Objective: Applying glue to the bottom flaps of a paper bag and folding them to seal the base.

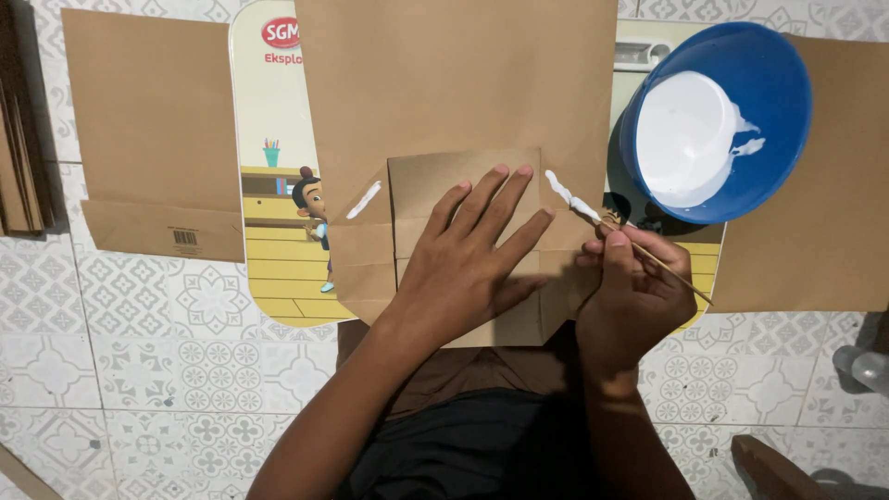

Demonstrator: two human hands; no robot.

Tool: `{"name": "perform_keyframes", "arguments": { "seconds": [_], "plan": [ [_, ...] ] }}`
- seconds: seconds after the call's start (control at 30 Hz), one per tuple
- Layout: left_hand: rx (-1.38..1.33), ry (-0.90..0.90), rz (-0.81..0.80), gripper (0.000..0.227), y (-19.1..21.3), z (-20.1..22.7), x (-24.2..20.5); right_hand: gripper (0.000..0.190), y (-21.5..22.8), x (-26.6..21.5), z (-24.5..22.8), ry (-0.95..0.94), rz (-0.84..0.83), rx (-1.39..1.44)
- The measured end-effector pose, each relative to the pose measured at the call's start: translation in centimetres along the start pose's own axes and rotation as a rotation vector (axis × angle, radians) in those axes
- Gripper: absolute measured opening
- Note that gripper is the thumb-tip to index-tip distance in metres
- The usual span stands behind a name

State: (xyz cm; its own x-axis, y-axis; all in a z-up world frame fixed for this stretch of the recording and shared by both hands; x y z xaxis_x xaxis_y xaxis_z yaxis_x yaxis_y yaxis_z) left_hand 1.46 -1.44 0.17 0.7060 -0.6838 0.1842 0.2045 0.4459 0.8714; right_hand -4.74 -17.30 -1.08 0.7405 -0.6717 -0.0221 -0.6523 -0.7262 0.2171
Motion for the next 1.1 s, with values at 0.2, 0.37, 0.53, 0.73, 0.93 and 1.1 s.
{"name": "perform_keyframes", "arguments": {
  "seconds": [0.2, 0.37, 0.53, 0.73, 0.93, 1.1],
  "plan": [
    [0.020, -0.001, -0.002, 0.062, 0.1, 0.1, 0.1, 0.007, -0.3, 0.3, -0.6, 0.018, -0.030, -0.066],
    [0.019, -0.011, 0.009, 0.061, 0.1, 0.1, 0.1, 0.007, 0.2, -0.1, 0.2, 0.002, 0.040, 0.039],
    [0.017, -0.012, -0.010, 0.062, 0.0, 0.0, 0.1, 0.007, 0.6, -0.1, 0.7, -0.017, 0.065, 0.153],
    [0.024, -0.009, -0.009, 0.062, 0.0, 0.1, 0.1, 0.007, 0.1, 0.0, 0.3, 0.026, 0.006, 0.027],
    [0.024, -0.010, -0.008, 0.062, 0.0, 0.1, 0.2, 0.007, 0.0, -0.1, 0.0, 0.023, -0.015, 0.001],
    [0.040, -0.010, -0.013, 0.063, -0.1, 0.0, 0.0, 0.010, 1.3, -0.6, 0.3, 0.066, 0.087, 0.078]
  ]
}}
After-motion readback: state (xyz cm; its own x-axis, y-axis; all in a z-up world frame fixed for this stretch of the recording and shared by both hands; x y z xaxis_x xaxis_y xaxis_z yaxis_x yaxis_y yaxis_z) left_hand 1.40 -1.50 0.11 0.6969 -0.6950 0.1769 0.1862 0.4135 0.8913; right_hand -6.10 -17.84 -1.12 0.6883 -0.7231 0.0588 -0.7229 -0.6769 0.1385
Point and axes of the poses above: each hand's wrist, its own x-axis towards the middle knuckle, its own y-axis out of the back of the hand, z = x × y, the point moved 2 cm from there along x, towards the middle knuckle, and after that the axes turned 5 degrees about -y, right-handed, at the moved point
